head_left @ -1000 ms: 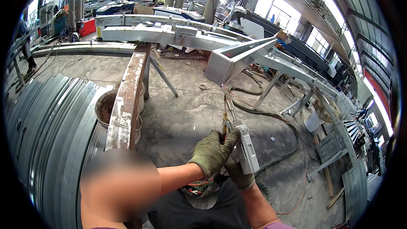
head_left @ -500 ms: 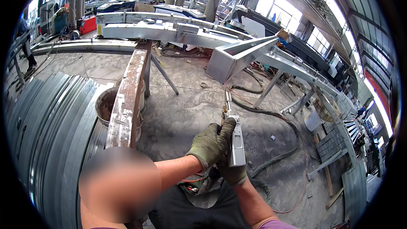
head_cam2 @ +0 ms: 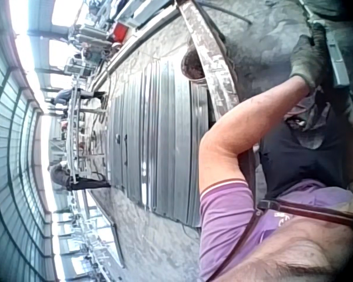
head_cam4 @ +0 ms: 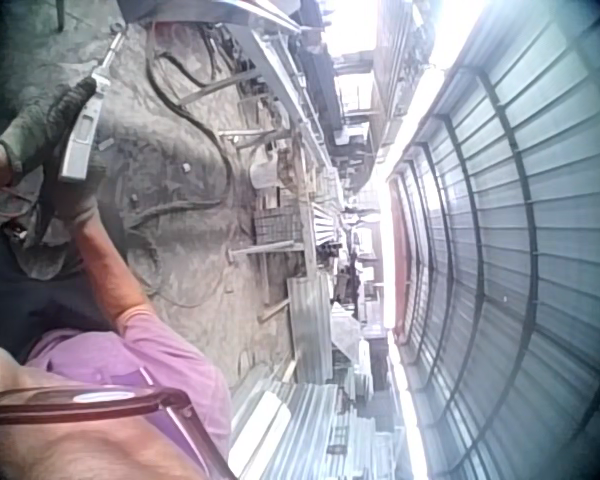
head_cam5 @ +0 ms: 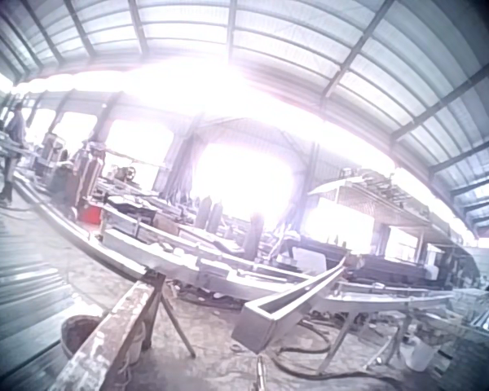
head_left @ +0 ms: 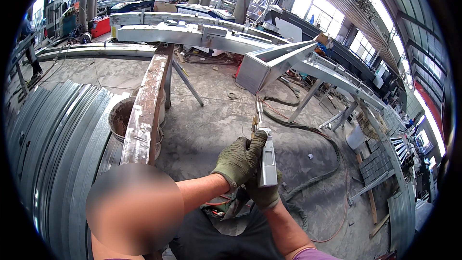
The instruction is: The person welds several rectangular metal frame pieces using a handheld welding torch, creating bright sparks. They handle the frames with gloved hands, repositioning them between welds and stacking the finished pieces.
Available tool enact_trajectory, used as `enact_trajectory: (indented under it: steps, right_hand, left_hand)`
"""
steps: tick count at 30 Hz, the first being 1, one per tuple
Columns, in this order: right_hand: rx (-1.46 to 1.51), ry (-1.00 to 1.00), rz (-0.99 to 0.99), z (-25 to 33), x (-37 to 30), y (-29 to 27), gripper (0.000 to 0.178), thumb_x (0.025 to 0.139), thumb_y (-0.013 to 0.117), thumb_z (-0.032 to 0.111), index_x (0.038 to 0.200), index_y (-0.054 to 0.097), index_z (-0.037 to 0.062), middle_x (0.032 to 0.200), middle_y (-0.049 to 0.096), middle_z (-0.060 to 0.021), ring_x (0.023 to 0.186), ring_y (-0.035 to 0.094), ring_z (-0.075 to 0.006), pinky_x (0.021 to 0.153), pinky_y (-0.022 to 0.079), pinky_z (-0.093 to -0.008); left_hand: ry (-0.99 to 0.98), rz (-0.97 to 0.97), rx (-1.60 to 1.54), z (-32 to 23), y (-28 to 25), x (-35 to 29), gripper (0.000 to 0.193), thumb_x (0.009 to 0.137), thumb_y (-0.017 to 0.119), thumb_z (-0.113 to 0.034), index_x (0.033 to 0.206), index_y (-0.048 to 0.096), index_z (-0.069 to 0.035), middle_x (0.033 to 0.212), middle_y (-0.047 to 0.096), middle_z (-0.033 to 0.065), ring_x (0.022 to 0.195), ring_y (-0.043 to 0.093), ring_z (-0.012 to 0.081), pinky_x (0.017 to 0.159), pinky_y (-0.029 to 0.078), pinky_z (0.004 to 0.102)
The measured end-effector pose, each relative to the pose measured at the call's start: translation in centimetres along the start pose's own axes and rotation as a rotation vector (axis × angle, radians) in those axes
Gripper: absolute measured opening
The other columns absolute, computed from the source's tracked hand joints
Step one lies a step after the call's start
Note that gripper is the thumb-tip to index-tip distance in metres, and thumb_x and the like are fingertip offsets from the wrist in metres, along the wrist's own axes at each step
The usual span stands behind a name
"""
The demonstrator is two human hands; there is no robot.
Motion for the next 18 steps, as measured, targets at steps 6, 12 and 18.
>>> enact_trajectory:
  steps: [6,12,18]
  right_hand:
    - [-0.030,0.014,0.037,-0.4,-0.2,0.3,0.019,0.086,0.074,0.014,0.103,0.072,0.0068,0.089,0.071,-0.0147,0.077,0.071,-0.0372,0.067,0.057,-0.0432]
    - [-0.081,-0.031,0.031,0.6,0.5,0.1,0.019,0.083,0.075,0.010,0.102,0.071,0.0065,0.086,0.071,-0.0131,0.073,0.071,-0.0349,0.065,0.057,-0.0414]
    - [-0.056,-0.040,0.022,0.7,0.6,0.1,0.018,0.082,0.074,0.007,0.100,0.071,0.0062,0.084,0.070,-0.0120,0.071,0.070,-0.0331,0.063,0.056,-0.0411]
  left_hand:
    - [-0.023,0.014,0.009,0.0,-0.2,0.1,0.064,0.096,0.061,-0.010,0.157,0.042,-0.013,0.112,0.065,0.0236,0.101,0.067,0.0442,0.085,0.054,0.0536]
    - [-0.164,0.130,-0.116,0.6,0.0,0.5,0.063,0.096,0.060,-0.011,0.156,0.042,-0.008,0.111,0.065,0.0239,0.100,0.067,0.0439,0.085,0.054,0.0536]
    - [-0.141,0.109,-0.089,0.7,0.1,0.5,0.061,0.096,0.060,-0.012,0.154,0.043,-0.006,0.110,0.066,0.0241,0.099,0.068,0.0437,0.084,0.055,0.0537]
Point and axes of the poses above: each hand's wrist, its own x-axis towards the middle knuckle, its own y-axis out of the palm, z = x × y, the point moved 7 cm from there along x, towards the middle knuckle
